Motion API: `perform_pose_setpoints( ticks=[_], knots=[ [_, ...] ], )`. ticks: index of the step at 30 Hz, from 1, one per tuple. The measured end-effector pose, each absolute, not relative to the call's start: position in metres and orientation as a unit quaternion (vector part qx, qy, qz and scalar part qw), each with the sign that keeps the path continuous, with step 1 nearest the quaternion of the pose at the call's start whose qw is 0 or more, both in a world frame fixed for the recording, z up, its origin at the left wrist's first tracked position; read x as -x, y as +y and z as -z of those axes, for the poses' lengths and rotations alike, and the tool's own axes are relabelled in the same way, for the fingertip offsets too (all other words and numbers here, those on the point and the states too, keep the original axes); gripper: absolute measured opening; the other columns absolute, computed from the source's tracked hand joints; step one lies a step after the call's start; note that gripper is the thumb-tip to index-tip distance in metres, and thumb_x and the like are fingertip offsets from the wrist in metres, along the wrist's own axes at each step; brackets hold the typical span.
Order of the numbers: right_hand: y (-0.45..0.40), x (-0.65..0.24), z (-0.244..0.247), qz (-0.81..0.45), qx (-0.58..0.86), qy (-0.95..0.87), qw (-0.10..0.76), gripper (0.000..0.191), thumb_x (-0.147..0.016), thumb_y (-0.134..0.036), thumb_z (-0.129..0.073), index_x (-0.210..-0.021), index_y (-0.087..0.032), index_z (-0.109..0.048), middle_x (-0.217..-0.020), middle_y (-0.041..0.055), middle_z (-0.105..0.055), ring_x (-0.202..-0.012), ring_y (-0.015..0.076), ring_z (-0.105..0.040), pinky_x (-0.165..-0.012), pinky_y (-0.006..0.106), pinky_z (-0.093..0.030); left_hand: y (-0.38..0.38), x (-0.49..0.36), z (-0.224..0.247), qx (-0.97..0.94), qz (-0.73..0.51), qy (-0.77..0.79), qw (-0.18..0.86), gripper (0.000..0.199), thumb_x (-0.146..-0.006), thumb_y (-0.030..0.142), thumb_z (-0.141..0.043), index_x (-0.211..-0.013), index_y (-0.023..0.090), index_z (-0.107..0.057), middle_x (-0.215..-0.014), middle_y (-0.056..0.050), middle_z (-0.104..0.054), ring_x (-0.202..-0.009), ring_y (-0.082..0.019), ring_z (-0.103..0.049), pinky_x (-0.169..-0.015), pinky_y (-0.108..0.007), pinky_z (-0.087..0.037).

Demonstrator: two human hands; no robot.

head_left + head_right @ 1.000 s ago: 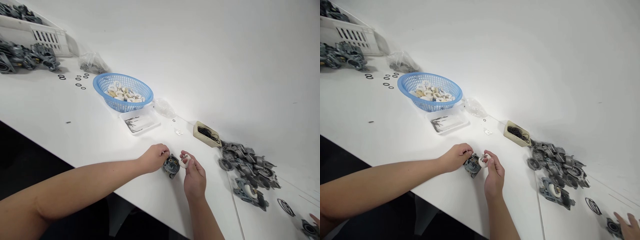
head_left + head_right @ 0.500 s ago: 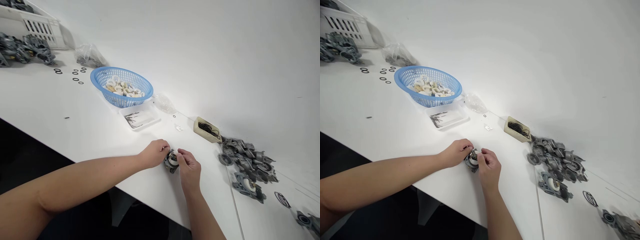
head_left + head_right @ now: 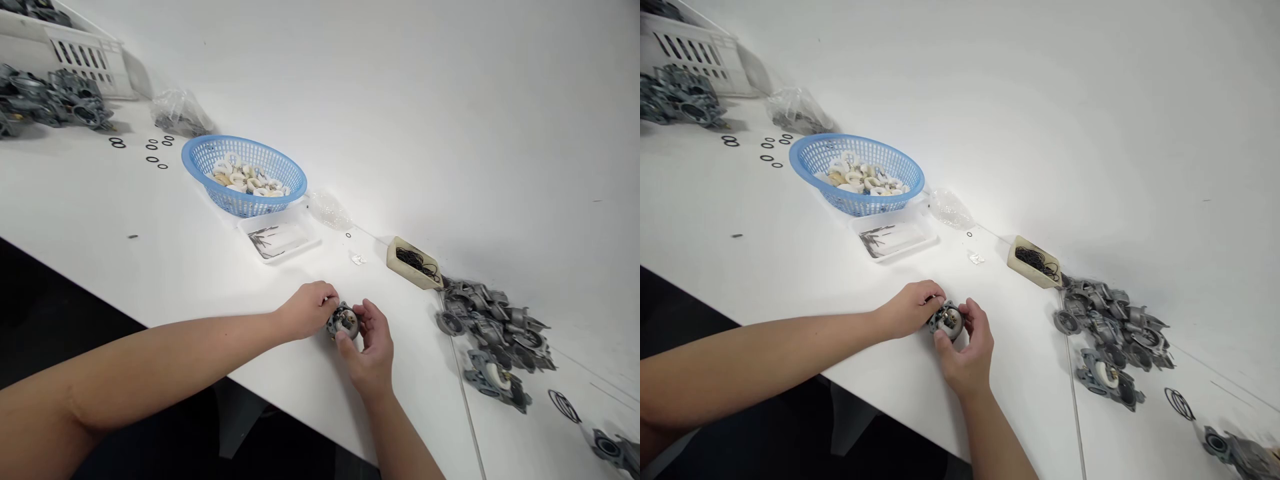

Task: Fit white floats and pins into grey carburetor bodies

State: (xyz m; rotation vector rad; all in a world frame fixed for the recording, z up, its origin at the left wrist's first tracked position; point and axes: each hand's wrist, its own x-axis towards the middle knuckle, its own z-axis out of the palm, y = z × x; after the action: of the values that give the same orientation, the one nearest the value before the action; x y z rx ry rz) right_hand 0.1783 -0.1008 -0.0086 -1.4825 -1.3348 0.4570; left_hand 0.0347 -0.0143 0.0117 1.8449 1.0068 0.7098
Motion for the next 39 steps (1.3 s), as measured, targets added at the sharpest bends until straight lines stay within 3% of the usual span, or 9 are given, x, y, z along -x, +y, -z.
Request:
perform_pose_setpoints(
  ticks=[8, 16, 39],
  knots=[
    [-0.104, -0.179, 0.006, -0.142, 0.623, -0.602, 0.479, 0.056, -0.072, -0.030, -0.066, -0.124, -0.018, -0.049, -0.107, 0.0102, -0.060, -0.097, 0.0257, -0.061, -0.086, 0.045, -0.053, -0.015, -0.034, -0.012, -0.743, -0.288, 0.407, 0.447, 0.023, -0.084, 0.027, -0.040, -0.082, 0.021, -0.062, -0.089, -0.002, -0.065, -0.084, -0.016, -0.058, -0.075, -0.030, -0.046],
    [-0.101, -0.174, 0.001, -0.202, 0.640, -0.532, 0.516, 0.054, -0.069, -0.032, -0.068, -0.119, -0.018, -0.054, -0.106, 0.0108, -0.065, -0.098, 0.0273, -0.063, -0.089, 0.048, -0.052, -0.015, -0.035, -0.010, -0.744, -0.292, 0.407, 0.442, 0.025, -0.085, 0.027, -0.038, -0.079, 0.021, -0.061, -0.087, -0.001, -0.064, -0.082, -0.016, -0.057, -0.074, -0.030, -0.046],
    [-0.095, -0.178, 0.013, -0.210, 0.617, -0.543, 0.530, 0.048, -0.070, -0.034, -0.066, -0.114, -0.018, -0.055, -0.102, 0.0094, -0.065, -0.090, 0.0255, -0.063, -0.085, 0.047, -0.052, -0.016, -0.034, -0.012, -0.752, -0.290, 0.412, 0.426, 0.024, -0.085, 0.027, -0.040, -0.082, 0.021, -0.063, -0.088, -0.002, -0.065, -0.084, -0.017, -0.058, -0.077, -0.031, -0.046]
  ],
)
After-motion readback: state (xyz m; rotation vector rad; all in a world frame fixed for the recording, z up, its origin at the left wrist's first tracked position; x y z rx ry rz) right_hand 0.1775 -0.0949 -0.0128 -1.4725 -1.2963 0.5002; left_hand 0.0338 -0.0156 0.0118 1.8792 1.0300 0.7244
